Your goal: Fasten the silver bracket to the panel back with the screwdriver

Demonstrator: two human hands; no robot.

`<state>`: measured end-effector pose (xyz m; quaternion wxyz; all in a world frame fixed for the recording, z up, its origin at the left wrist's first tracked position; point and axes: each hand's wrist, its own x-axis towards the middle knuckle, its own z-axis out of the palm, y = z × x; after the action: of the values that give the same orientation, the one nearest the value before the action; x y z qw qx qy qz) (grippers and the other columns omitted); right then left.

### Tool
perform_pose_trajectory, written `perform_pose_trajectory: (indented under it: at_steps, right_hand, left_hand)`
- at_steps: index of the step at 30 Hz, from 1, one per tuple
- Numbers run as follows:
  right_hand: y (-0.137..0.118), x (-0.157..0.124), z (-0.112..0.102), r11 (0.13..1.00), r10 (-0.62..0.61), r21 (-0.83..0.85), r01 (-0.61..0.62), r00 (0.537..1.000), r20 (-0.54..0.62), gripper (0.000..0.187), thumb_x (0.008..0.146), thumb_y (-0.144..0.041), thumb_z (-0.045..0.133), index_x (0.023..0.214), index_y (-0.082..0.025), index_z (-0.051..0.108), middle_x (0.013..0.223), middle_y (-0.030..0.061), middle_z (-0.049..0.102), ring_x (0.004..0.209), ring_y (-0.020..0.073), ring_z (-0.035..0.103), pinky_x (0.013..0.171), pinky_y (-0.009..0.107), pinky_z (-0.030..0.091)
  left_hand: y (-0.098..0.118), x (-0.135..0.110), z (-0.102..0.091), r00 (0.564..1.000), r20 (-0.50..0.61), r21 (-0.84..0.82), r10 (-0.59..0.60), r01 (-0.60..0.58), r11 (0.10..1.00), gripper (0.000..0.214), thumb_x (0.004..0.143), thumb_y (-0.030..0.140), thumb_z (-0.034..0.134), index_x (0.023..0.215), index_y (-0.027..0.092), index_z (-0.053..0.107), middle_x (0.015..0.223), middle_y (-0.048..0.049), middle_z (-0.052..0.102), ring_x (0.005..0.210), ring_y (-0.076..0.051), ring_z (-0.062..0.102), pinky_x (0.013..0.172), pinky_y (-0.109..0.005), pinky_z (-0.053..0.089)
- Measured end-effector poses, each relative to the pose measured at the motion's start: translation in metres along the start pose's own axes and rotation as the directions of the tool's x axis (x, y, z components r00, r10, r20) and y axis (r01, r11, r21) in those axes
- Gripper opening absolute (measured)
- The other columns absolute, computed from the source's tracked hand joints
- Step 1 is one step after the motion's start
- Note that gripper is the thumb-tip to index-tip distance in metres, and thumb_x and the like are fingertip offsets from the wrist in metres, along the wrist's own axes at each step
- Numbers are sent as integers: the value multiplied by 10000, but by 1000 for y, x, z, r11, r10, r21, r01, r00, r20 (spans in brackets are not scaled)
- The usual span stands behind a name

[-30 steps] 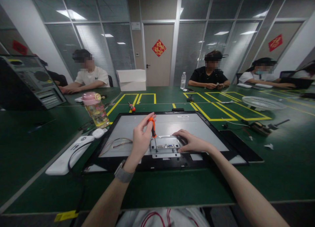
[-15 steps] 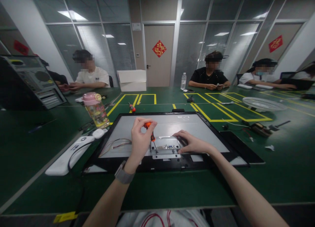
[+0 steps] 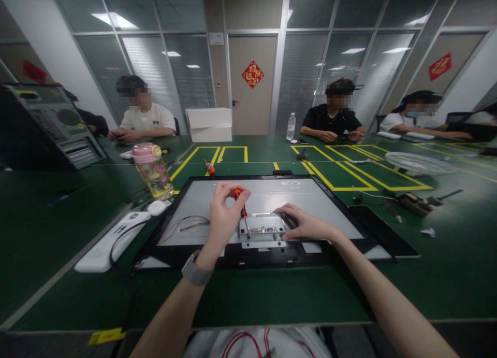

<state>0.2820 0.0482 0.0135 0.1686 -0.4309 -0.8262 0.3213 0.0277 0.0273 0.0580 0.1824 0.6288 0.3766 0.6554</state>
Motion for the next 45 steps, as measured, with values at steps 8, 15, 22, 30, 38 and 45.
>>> perform_pose_trajectory:
  at_steps: [8,15,22,30,38,45]
  right_hand:
    - [-5,-1,-1,1000,20,5,-20,1000,9,716,689,-456,757,1306,-209,492,1267,95,440,1215,288,437,1088,426,334]
    - [-8,-1,-3,1000,31,6,-31,999,14,717,692,-457,750,1314,-211,491,1255,91,443,1204,288,442,1075,417,353]
    - [-1,1,-1,1000,3,-4,-3,1000,5,705,693,-444,753,1302,-200,495,1231,92,454,1183,280,449,1070,419,351]
    - [-6,-1,-1,999,35,-3,-35,999,15,715,689,-478,751,1306,-223,495,1274,90,445,1212,299,438,1077,432,346]
    - [-5,0,0,1000,26,9,-26,1000,4,722,673,-458,761,1303,-217,503,1265,88,449,1203,294,442,1073,421,342]
    - [-10,-2,-2,999,49,21,-49,999,15,736,658,-432,771,1302,-197,502,1282,96,433,1214,295,436,1070,403,353]
  left_hand:
    - [-5,1,-1,997,12,-18,-71,72,997,132,837,279,601,888,190,684,886,-40,640,844,-160,614,782,-278,484]
    - [0,2,0,988,44,-127,-151,156,980,200,880,267,509,912,190,690,896,-42,682,888,-160,643,794,-264,494]
    - [-1,1,0,998,-1,-38,-69,69,997,121,826,284,623,822,186,693,854,-28,611,827,-146,591,744,-246,475]
    - [-1,1,-1,990,26,-101,-141,143,985,247,898,266,472,921,167,697,877,-55,667,896,-172,626,802,-279,470]
    - [-3,2,-2,988,77,-49,-132,136,989,274,893,304,520,1062,180,697,977,-61,703,954,-181,641,873,-291,471]
    - [-2,5,-4,969,122,-176,-216,235,956,314,880,323,505,1054,134,685,989,-96,730,1002,-211,661,932,-333,472]
